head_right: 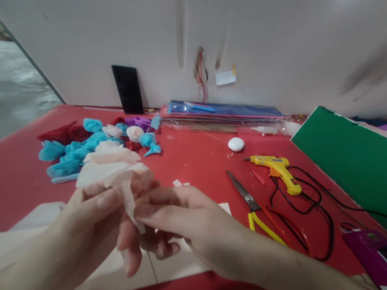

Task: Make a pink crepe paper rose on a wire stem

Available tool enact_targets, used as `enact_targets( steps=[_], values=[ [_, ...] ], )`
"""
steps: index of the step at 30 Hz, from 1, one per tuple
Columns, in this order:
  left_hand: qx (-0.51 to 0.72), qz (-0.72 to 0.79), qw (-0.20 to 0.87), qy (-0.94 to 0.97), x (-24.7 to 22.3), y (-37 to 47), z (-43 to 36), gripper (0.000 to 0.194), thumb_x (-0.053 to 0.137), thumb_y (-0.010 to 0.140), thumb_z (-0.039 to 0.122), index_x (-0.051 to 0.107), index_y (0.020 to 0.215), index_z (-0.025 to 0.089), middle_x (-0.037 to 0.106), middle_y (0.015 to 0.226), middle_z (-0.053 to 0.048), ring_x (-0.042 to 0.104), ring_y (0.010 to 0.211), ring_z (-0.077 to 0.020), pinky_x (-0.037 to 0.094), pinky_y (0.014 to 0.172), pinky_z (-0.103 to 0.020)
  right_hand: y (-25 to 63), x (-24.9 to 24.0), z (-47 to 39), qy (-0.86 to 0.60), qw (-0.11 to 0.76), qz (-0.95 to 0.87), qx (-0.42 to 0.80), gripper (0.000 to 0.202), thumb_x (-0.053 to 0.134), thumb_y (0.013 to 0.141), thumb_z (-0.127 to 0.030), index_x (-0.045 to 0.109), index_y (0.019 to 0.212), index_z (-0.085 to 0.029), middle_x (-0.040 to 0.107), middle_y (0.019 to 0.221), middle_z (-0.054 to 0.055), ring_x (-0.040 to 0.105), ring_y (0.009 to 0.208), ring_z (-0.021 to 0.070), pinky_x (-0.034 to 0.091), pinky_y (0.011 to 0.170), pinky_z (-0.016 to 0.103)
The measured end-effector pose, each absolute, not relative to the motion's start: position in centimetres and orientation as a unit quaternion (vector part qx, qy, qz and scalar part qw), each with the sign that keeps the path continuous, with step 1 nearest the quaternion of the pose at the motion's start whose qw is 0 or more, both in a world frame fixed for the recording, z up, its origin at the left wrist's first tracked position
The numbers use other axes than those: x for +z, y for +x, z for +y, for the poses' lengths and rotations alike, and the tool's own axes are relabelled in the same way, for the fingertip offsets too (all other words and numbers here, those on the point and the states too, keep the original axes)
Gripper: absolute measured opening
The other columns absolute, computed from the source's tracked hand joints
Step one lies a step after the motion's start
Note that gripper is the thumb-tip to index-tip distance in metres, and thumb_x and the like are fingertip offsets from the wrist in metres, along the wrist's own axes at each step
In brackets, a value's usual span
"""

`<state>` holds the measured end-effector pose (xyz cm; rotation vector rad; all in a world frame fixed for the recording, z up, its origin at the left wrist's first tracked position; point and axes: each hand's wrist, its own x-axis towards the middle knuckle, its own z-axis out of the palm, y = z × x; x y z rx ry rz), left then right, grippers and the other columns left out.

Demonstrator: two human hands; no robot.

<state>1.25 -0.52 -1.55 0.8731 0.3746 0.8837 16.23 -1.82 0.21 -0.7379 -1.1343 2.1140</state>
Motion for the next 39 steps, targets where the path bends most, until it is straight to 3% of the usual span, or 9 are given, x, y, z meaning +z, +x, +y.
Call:
enact_targets(
  steps=[4, 7, 13, 20, 25, 32, 39],
  values=[
    [0.414, 0.181, 0.794, 0.408, -1.3, 1.3, -0.6, 0.026, 0.059, 0.083, 0.032, 0.063, 0.064, 0.015, 0.068, 0.053, 0.0, 0.068, 0.053, -0.0194, 0.056, 0.062, -0.031, 16.4, 0.3, -1.7, -0.274, 0.313, -0.445, 0.793, 0.022, 0.045, 0.086, -0.024, 0.055, 0.071, -0.012, 0.053, 0.059, 0.002, 0.038, 0.051, 0.0068, 0.026, 0.051, 0.021],
    [0.417, 0.179, 0.78, 0.431, -1.2, 1.3, -0.7, 0.032, 0.054, 0.086, 0.032, 0.063, 0.061, 0.014, 0.069, 0.053, -0.002, 0.067, 0.053, -0.0175, 0.055, 0.061, -0.029, 16.4, 0.2, -1.7, -0.283, 0.319, -0.444, 0.788, 0.024, 0.046, 0.087, -0.026, 0.057, 0.072, -0.011, 0.054, 0.059, 0.002, 0.038, 0.051, 0.0058, 0.027, 0.051, 0.02],
    [0.424, 0.233, 0.742, 0.464, -2.0, 1.0, -0.3, 0.037, 0.051, 0.087, 0.039, 0.058, 0.057, 0.017, 0.06, 0.049, 0.002, 0.062, 0.049, -0.0152, 0.053, 0.052, -0.027, 16.2, -0.4, -1.9, -0.283, 0.372, -0.442, 0.766, 0.02, 0.05, 0.088, -0.026, 0.063, 0.078, -0.014, 0.06, 0.064, 0.0, 0.046, 0.047, 0.0025, 0.033, 0.042, 0.013],
    [0.477, 0.313, 0.629, 0.529, -2.4, 0.6, -0.3, 0.02, 0.063, 0.08, 0.032, 0.065, 0.063, 0.022, 0.051, 0.061, 0.006, 0.048, 0.049, -0.0047, 0.04, 0.044, -0.014, 15.6, -0.2, -2.1, -0.332, 0.409, -0.469, 0.709, 0.019, 0.053, 0.087, -0.029, 0.064, 0.082, -0.015, 0.061, 0.07, 0.001, 0.06, 0.047, 0.0065, 0.04, 0.034, 0.011],
    [0.468, 0.349, 0.596, 0.551, -2.0, 0.9, -0.4, 0.013, 0.064, 0.078, 0.038, 0.07, 0.076, 0.027, 0.054, 0.071, 0.004, 0.046, 0.054, -0.0069, 0.042, 0.052, -0.019, 15.3, -0.2, -2.2, -0.394, 0.405, -0.489, 0.665, 0.018, 0.055, 0.085, -0.029, 0.066, 0.086, -0.014, 0.062, 0.07, 0.002, 0.06, 0.046, 0.0073, 0.039, 0.032, 0.011],
    [0.464, 0.383, 0.557, 0.573, -2.2, 0.9, -0.1, 0.026, 0.061, 0.08, 0.041, 0.068, 0.063, 0.023, 0.054, 0.064, 0.002, 0.05, 0.062, -0.0111, 0.043, 0.067, -0.023, 15.2, -0.6, -2.4, -0.405, 0.409, -0.496, 0.65, 0.018, 0.055, 0.085, -0.03, 0.067, 0.087, -0.016, 0.062, 0.07, 0.001, 0.062, 0.05, 0.0076, 0.041, 0.035, 0.011],
    [0.444, 0.37, 0.607, 0.545, -2.4, 0.8, -0.5, 0.022, 0.059, 0.081, 0.038, 0.068, 0.067, 0.022, 0.049, 0.061, 0.002, 0.05, 0.064, -0.0124, 0.043, 0.06, -0.023, 15.2, -0.4, -2.5, -0.412, 0.411, -0.497, 0.644, 0.016, 0.054, 0.086, -0.028, 0.066, 0.084, -0.017, 0.061, 0.069, -0.001, 0.063, 0.051, 0.0066, 0.041, 0.035, 0.009]
  ],
)
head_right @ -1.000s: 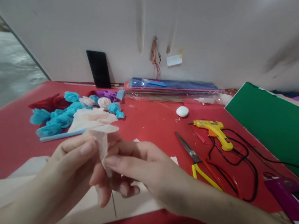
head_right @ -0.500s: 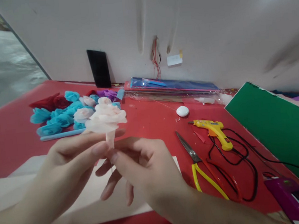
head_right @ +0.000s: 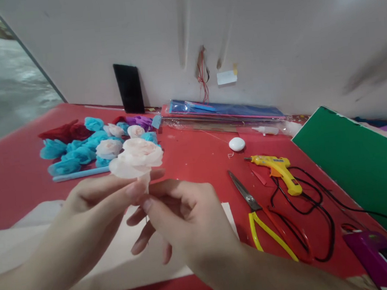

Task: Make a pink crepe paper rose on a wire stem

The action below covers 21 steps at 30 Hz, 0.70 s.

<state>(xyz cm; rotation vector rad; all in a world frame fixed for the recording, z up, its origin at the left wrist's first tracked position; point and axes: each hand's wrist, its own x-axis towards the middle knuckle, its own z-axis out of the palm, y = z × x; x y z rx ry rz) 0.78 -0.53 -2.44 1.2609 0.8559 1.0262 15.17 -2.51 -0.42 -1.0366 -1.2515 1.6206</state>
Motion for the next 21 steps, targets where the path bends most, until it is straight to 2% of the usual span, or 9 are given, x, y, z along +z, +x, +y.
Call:
enact_targets(
  steps=[5, 8, 12, 14, 18, 21],
  values=[
    [0.431, 0.359, 0.634, 0.533, -2.25, 0.82, -0.62, 0.025, 0.059, 0.081, 0.038, 0.065, 0.064, 0.02, 0.041, 0.056, 0.002, 0.05, 0.058, -0.0131, 0.042, 0.051, -0.023, 15.05, -0.64, -2.38, -0.422, 0.407, -0.503, 0.635, 0.017, 0.055, 0.085, -0.029, 0.066, 0.085, -0.016, 0.063, 0.072, 0.001, 0.063, 0.051, 0.0077, 0.042, 0.036, 0.01],
    [0.43, 0.324, 0.658, 0.527, -2.11, 0.84, -0.52, 0.021, 0.059, 0.082, 0.034, 0.063, 0.066, 0.021, 0.042, 0.057, 0.004, 0.048, 0.055, -0.0112, 0.042, 0.052, -0.023, 15.22, -0.7, -2.11, -0.393, 0.408, -0.49, 0.663, 0.019, 0.055, 0.085, -0.03, 0.065, 0.081, -0.014, 0.062, 0.069, 0.002, 0.061, 0.047, 0.0074, 0.042, 0.036, 0.012],
    [0.429, 0.283, 0.677, 0.527, -2.19, 0.86, -0.28, 0.026, 0.053, 0.086, 0.032, 0.062, 0.064, 0.021, 0.047, 0.056, 0.004, 0.047, 0.051, -0.0096, 0.042, 0.052, -0.022, 15.71, -0.53, -1.86, -0.323, 0.414, -0.46, 0.716, 0.023, 0.051, 0.088, -0.027, 0.063, 0.074, -0.014, 0.063, 0.063, 0.001, 0.058, 0.044, 0.0066, 0.044, 0.038, 0.013],
    [0.422, 0.282, 0.684, 0.524, -2.26, 0.88, -0.12, 0.025, 0.052, 0.087, 0.03, 0.063, 0.066, 0.021, 0.049, 0.055, 0.003, 0.05, 0.053, -0.011, 0.044, 0.058, -0.024, 15.91, -0.38, -1.82, -0.318, 0.415, -0.456, 0.721, 0.024, 0.05, 0.088, -0.026, 0.063, 0.074, -0.014, 0.063, 0.061, 0.001, 0.056, 0.042, 0.0057, 0.044, 0.039, 0.014],
    [0.421, 0.295, 0.68, 0.522, -2.1, 0.88, 0.03, 0.027, 0.054, 0.086, 0.027, 0.062, 0.061, 0.019, 0.051, 0.055, 0.001, 0.055, 0.071, -0.0157, 0.044, 0.076, -0.028, 16.02, -0.14, -1.81, -0.333, 0.418, -0.458, 0.71, 0.023, 0.052, 0.087, -0.028, 0.063, 0.075, -0.013, 0.063, 0.064, 0.002, 0.051, 0.041, 0.0038, 0.041, 0.04, 0.014],
    [0.43, 0.282, 0.697, 0.5, -1.79, 0.82, -0.15, 0.028, 0.054, 0.085, 0.026, 0.062, 0.06, 0.019, 0.049, 0.055, 0.002, 0.055, 0.073, -0.0158, 0.043, 0.08, -0.03, 15.97, 0.03, -1.9, -0.341, 0.41, -0.483, 0.695, 0.016, 0.057, 0.084, -0.028, 0.064, 0.078, -0.014, 0.064, 0.068, 0.001, 0.05, 0.043, 0.0037, 0.04, 0.041, 0.015]
  ],
)
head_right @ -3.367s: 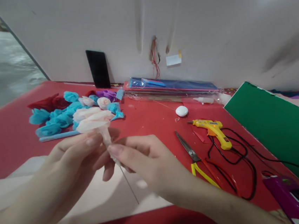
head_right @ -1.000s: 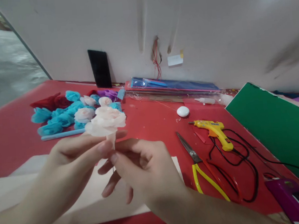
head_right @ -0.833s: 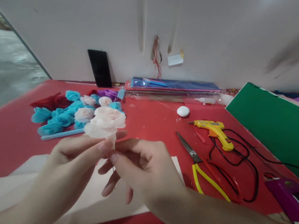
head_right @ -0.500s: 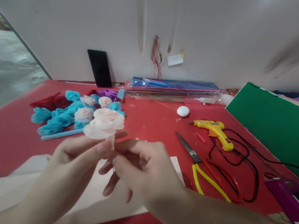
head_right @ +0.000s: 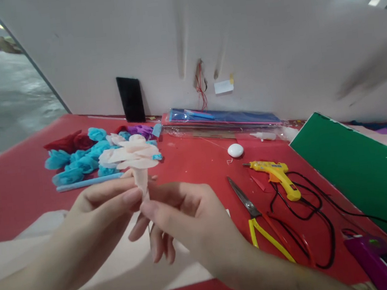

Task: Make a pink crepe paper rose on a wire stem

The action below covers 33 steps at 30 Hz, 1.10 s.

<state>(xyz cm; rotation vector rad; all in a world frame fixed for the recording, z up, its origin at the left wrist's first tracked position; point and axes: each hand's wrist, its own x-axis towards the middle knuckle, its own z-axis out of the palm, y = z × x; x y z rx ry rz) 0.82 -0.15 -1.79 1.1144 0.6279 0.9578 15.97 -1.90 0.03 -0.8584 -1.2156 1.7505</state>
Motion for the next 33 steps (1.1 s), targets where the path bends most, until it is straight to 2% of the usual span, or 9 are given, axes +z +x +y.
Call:
enact_targets(
  steps=[6, 10, 16, 20, 22, 26, 30, 33],
  values=[
    [0.433, 0.284, 0.698, 0.495, -1.47, 0.97, -0.42, 0.028, 0.056, 0.085, 0.028, 0.061, 0.06, 0.017, 0.048, 0.055, 0.002, 0.054, 0.062, -0.0142, 0.045, 0.077, -0.032, 15.79, 0.68, -2.3, -0.413, 0.406, -0.538, 0.612, 0.022, 0.056, 0.084, -0.027, 0.063, 0.068, -0.014, 0.06, 0.061, 0.0, 0.045, 0.044, 0.0036, 0.036, 0.043, 0.018],
    [0.436, 0.297, 0.695, 0.488, -1.59, 0.99, -0.29, 0.023, 0.059, 0.083, 0.029, 0.064, 0.063, 0.018, 0.05, 0.053, 0.001, 0.056, 0.069, -0.0175, 0.045, 0.079, -0.033, 15.79, 0.73, -2.34, -0.418, 0.409, -0.555, 0.592, 0.021, 0.054, 0.085, -0.026, 0.064, 0.071, -0.015, 0.058, 0.059, -0.002, 0.044, 0.045, 0.0042, 0.035, 0.042, 0.018],
    [0.462, 0.301, 0.667, 0.501, -1.76, 0.88, -0.32, 0.029, 0.058, 0.084, 0.028, 0.063, 0.057, 0.018, 0.053, 0.063, 0.001, 0.054, 0.066, -0.0123, 0.044, 0.07, -0.025, 15.59, 0.32, -2.34, -0.447, 0.411, -0.556, 0.568, 0.014, 0.061, 0.08, -0.028, 0.066, 0.075, -0.016, 0.061, 0.062, -0.001, 0.044, 0.046, 0.0047, 0.037, 0.044, 0.018],
    [0.458, 0.292, 0.681, 0.491, -1.49, 1.04, -0.42, 0.028, 0.06, 0.082, 0.029, 0.064, 0.057, 0.017, 0.054, 0.061, 0.002, 0.053, 0.059, -0.0115, 0.046, 0.069, -0.027, 15.55, 0.29, -2.48, -0.442, 0.406, -0.589, 0.541, 0.027, 0.054, 0.085, -0.028, 0.061, 0.063, -0.015, 0.054, 0.054, -0.003, 0.043, 0.045, 0.0044, 0.035, 0.044, 0.018],
    [0.453, 0.289, 0.688, 0.488, -1.36, 1.12, -0.42, 0.029, 0.06, 0.082, 0.029, 0.064, 0.057, 0.016, 0.055, 0.063, 0.0, 0.056, 0.063, -0.0126, 0.046, 0.071, -0.027, 15.66, 0.36, -2.46, -0.437, 0.406, -0.589, 0.546, 0.029, 0.053, 0.086, -0.028, 0.06, 0.062, -0.014, 0.052, 0.053, -0.003, 0.041, 0.045, 0.004, 0.034, 0.044, 0.018],
    [0.447, 0.28, 0.698, 0.485, -1.33, 1.17, -0.32, 0.024, 0.059, 0.083, 0.026, 0.065, 0.061, 0.016, 0.056, 0.063, 0.0, 0.059, 0.061, -0.0133, 0.048, 0.064, -0.026, 15.87, 0.44, -2.3, -0.418, 0.429, -0.558, 0.575, 0.024, 0.053, 0.086, -0.027, 0.062, 0.068, -0.015, 0.055, 0.056, -0.003, 0.038, 0.044, 0.0035, 0.031, 0.042, 0.018],
    [0.449, 0.289, 0.695, 0.482, -1.41, 1.1, -0.16, 0.028, 0.059, 0.083, 0.024, 0.061, 0.057, 0.016, 0.057, 0.061, 0.001, 0.059, 0.065, -0.0135, 0.048, 0.077, -0.028, 15.85, 0.23, -2.13, -0.399, 0.426, -0.536, 0.61, 0.022, 0.053, 0.086, -0.024, 0.063, 0.068, -0.014, 0.054, 0.055, -0.003, 0.037, 0.043, 0.0033, 0.028, 0.041, 0.018],
    [0.434, 0.268, 0.72, 0.472, -1.46, 1.09, -0.01, 0.03, 0.057, 0.084, 0.023, 0.06, 0.055, 0.016, 0.059, 0.061, 0.001, 0.061, 0.063, -0.0146, 0.049, 0.076, -0.031, 15.83, -0.11, -1.97, -0.363, 0.422, -0.514, 0.653, 0.021, 0.053, 0.086, -0.024, 0.064, 0.07, -0.015, 0.054, 0.055, -0.003, 0.036, 0.043, 0.0029, 0.027, 0.042, 0.018]
  ],
)
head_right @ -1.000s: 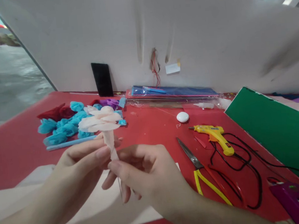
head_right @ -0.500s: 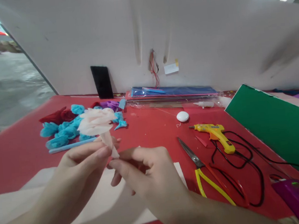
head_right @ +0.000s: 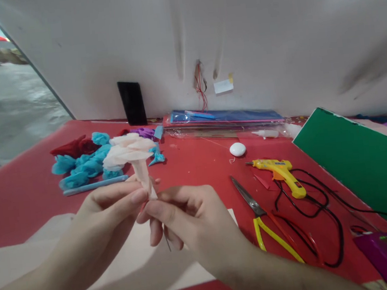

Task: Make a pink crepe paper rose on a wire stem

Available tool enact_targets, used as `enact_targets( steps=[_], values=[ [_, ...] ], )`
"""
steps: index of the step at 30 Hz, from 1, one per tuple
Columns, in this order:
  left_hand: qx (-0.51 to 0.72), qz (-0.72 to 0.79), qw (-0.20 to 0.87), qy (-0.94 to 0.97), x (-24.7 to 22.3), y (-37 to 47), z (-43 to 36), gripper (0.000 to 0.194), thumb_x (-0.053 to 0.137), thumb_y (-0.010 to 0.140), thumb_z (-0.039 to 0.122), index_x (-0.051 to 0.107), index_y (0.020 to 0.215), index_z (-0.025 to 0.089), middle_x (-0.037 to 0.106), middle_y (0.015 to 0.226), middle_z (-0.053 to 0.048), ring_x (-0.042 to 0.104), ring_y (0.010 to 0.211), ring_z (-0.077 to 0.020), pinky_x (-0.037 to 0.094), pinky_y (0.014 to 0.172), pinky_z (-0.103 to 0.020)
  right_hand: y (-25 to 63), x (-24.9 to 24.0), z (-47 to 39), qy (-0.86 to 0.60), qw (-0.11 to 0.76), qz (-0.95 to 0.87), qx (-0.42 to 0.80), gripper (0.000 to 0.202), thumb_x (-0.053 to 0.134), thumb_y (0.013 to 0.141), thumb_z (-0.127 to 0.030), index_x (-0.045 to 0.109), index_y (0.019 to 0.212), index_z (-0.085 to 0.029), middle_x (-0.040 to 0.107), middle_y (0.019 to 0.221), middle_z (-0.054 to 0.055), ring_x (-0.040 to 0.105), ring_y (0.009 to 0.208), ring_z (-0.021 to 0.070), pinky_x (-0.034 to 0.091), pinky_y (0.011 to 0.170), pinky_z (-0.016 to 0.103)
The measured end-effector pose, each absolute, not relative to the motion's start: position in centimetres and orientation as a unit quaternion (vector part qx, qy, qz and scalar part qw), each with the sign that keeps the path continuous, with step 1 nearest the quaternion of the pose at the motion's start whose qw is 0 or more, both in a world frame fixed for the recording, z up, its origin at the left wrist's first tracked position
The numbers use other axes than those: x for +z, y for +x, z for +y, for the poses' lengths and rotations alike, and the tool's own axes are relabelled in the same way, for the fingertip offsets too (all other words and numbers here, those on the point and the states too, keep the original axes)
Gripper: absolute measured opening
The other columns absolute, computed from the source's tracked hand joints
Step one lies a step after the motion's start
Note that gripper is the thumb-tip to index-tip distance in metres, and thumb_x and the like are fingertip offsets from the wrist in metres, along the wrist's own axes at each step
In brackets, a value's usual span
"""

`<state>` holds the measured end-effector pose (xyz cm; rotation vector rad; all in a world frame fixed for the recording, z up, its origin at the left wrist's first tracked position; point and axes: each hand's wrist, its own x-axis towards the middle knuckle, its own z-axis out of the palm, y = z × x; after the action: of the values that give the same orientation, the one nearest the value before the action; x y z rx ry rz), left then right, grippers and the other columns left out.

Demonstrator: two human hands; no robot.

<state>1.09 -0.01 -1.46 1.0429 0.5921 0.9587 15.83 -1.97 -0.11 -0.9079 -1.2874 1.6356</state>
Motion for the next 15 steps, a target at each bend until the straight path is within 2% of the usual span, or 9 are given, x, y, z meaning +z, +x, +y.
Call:
enact_targets(
  steps=[2, 6, 8, 12, 15],
  values=[
    [0.427, 0.267, 0.721, 0.476, -1.53, 1.07, 0.08, 0.029, 0.058, 0.083, 0.026, 0.062, 0.057, 0.016, 0.061, 0.063, -0.001, 0.062, 0.066, -0.0165, 0.048, 0.078, -0.032, 15.88, -0.3, -1.86, -0.338, 0.415, -0.49, 0.688, 0.021, 0.055, 0.086, -0.027, 0.065, 0.071, -0.015, 0.054, 0.054, -0.003, 0.035, 0.043, 0.0027, 0.025, 0.042, 0.018],
    [0.429, 0.293, 0.689, 0.505, -1.73, 0.96, 0.11, 0.029, 0.061, 0.081, 0.032, 0.065, 0.057, 0.017, 0.065, 0.063, -0.003, 0.059, 0.091, -0.0222, 0.04, 0.092, -0.033, 16.09, -0.4, -1.74, -0.307, 0.401, -0.432, 0.748, 0.02, 0.059, 0.084, -0.027, 0.065, 0.068, -0.016, 0.053, 0.054, -0.003, 0.036, 0.044, 0.0027, 0.022, 0.045, 0.019],
    [0.418, 0.29, 0.69, 0.515, -1.85, 0.9, 0.08, 0.031, 0.058, 0.082, 0.033, 0.066, 0.056, 0.018, 0.066, 0.06, -0.004, 0.057, 0.096, -0.0233, 0.038, 0.094, -0.034, 16.15, -0.34, -1.7, -0.294, 0.394, -0.411, 0.768, 0.021, 0.059, 0.083, -0.026, 0.064, 0.066, -0.015, 0.052, 0.053, -0.003, 0.035, 0.044, 0.0027, 0.02, 0.045, 0.019],
    [0.411, 0.283, 0.701, 0.509, -1.94, 0.92, 0.12, 0.032, 0.057, 0.083, 0.032, 0.067, 0.057, 0.017, 0.065, 0.055, -0.004, 0.059, 0.092, -0.0232, 0.04, 0.091, -0.034, 16.09, -0.31, -1.64, -0.279, 0.371, -0.38, 0.8, 0.025, 0.056, 0.084, -0.026, 0.062, 0.064, -0.013, 0.048, 0.049, -0.003, 0.033, 0.042, 0.003, 0.018, 0.042, 0.018],
    [0.429, 0.283, 0.707, 0.486, -1.81, 1.0, 0.14, 0.029, 0.062, 0.079, 0.032, 0.066, 0.054, 0.017, 0.062, 0.053, -0.002, 0.063, 0.076, -0.0211, 0.048, 0.075, -0.031, 15.92, -0.46, -1.66, -0.288, 0.372, -0.39, 0.792, 0.024, 0.056, 0.084, -0.027, 0.064, 0.066, -0.013, 0.052, 0.051, -0.002, 0.036, 0.042, 0.0028, 0.022, 0.043, 0.017]
  ],
)
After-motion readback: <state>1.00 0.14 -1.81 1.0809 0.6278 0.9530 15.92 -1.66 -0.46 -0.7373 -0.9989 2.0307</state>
